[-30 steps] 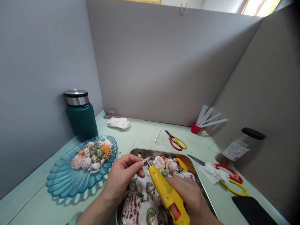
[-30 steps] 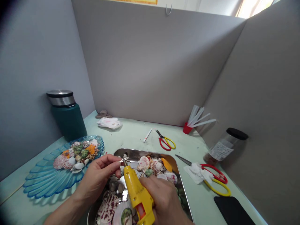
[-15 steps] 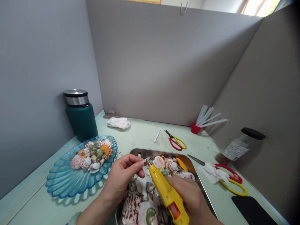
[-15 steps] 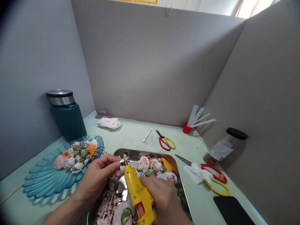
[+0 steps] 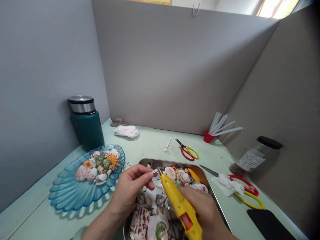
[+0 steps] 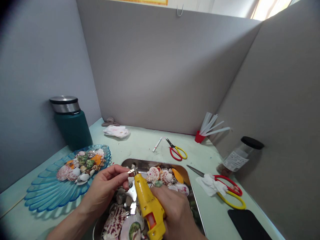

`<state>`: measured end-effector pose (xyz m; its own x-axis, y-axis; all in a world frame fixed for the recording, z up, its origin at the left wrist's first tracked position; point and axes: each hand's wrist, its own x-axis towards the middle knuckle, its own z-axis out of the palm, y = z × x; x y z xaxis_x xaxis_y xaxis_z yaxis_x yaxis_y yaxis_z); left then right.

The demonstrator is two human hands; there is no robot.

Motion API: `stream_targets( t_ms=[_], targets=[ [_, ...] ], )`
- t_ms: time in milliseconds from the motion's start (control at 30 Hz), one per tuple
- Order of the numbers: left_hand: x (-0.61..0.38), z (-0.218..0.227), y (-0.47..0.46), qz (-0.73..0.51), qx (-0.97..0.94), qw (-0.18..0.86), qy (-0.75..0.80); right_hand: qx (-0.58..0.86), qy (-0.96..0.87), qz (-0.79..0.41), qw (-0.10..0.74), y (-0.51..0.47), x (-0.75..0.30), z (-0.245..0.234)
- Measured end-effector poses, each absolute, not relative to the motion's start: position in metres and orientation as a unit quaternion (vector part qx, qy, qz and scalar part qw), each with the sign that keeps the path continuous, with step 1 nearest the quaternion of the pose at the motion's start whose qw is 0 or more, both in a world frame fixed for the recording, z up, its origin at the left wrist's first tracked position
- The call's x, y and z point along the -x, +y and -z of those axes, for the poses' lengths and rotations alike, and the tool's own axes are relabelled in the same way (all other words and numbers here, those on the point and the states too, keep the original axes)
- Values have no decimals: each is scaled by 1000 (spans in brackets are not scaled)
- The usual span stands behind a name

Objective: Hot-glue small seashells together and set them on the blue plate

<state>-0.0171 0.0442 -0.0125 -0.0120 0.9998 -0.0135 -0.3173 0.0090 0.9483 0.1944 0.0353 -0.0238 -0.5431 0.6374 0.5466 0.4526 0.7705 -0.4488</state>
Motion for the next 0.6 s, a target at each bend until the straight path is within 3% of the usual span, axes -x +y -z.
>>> stream_targets(
  t_ms=[267, 600],
  targets=[
    [16, 8, 43, -577, -394, 574, 427, 335, -878, -135, 313, 32, -195, 22],
    [18, 11, 44, -575, -412, 577, 409, 340, -848, -167, 369, 32, -194, 15]
  ],
)
